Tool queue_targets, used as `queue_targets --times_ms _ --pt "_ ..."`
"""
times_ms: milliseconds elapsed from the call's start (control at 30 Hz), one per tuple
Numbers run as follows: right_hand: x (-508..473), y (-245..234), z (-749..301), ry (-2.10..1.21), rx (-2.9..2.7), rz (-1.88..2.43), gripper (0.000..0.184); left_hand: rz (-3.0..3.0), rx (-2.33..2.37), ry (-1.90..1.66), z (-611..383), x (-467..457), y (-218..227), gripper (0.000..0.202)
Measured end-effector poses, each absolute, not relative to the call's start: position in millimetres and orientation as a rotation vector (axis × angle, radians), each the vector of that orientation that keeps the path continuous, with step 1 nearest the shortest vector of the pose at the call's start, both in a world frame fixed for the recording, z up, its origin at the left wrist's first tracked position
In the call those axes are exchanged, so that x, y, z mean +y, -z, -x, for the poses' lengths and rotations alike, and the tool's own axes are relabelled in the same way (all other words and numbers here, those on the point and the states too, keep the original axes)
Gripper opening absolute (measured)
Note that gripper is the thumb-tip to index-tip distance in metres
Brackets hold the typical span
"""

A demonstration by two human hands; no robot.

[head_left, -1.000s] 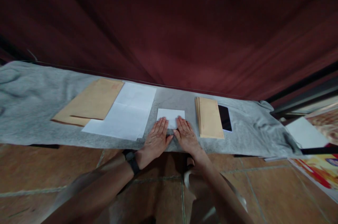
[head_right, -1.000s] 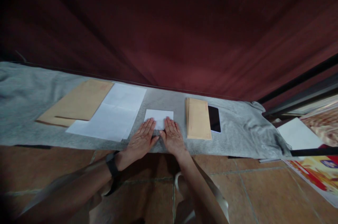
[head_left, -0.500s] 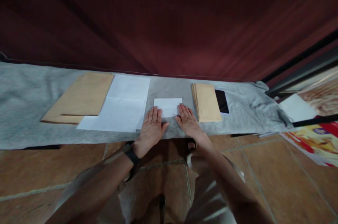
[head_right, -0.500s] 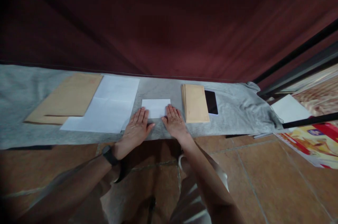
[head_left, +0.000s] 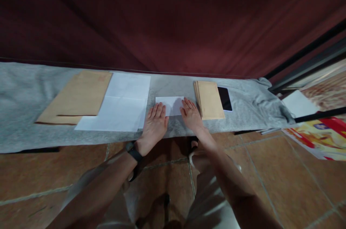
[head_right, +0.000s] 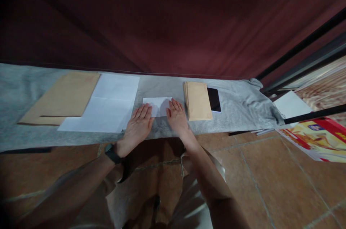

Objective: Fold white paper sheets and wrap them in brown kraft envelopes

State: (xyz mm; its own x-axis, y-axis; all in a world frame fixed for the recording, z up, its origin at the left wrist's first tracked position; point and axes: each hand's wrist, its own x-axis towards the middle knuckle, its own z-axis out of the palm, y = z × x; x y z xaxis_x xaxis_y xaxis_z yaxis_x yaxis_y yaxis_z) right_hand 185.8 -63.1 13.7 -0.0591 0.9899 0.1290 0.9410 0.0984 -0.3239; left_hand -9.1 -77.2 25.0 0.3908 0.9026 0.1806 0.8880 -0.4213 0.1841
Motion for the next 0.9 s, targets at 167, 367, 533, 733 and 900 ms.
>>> queue_targets --times_ms 167,367,533,733,900 --pt "-63.9 -15.2 -163.4 -0.329 -2.277 1.719 0.054 -2.639 1.468 -0.339 -1.9 -79.6 -14.5 0.058" --pt "-63.4 -7.7 -157.1 -0.300 -2.355 1.728 0.057 -2.642 1.512 -0.305 -3.4 -79.1 -6.2 0.059" --pt "-62.4 1.7 -161.0 -0.188 -2.293 1.793 0.059 -2.609 1.589 -0.344 -1.2 -74.6 -1.6 0.061" --pt "-62.1 7.8 -163.9 -0.111 -2.205 1.873 0.060 -2.548 1.683 -0.419 3.8 -67.6 5.1 0.064" --pt "-62.8 9.5 -168.7 -0.047 -2.150 1.938 0.064 -2.518 1.758 -0.428 10.6 -64.5 -0.3 0.063"
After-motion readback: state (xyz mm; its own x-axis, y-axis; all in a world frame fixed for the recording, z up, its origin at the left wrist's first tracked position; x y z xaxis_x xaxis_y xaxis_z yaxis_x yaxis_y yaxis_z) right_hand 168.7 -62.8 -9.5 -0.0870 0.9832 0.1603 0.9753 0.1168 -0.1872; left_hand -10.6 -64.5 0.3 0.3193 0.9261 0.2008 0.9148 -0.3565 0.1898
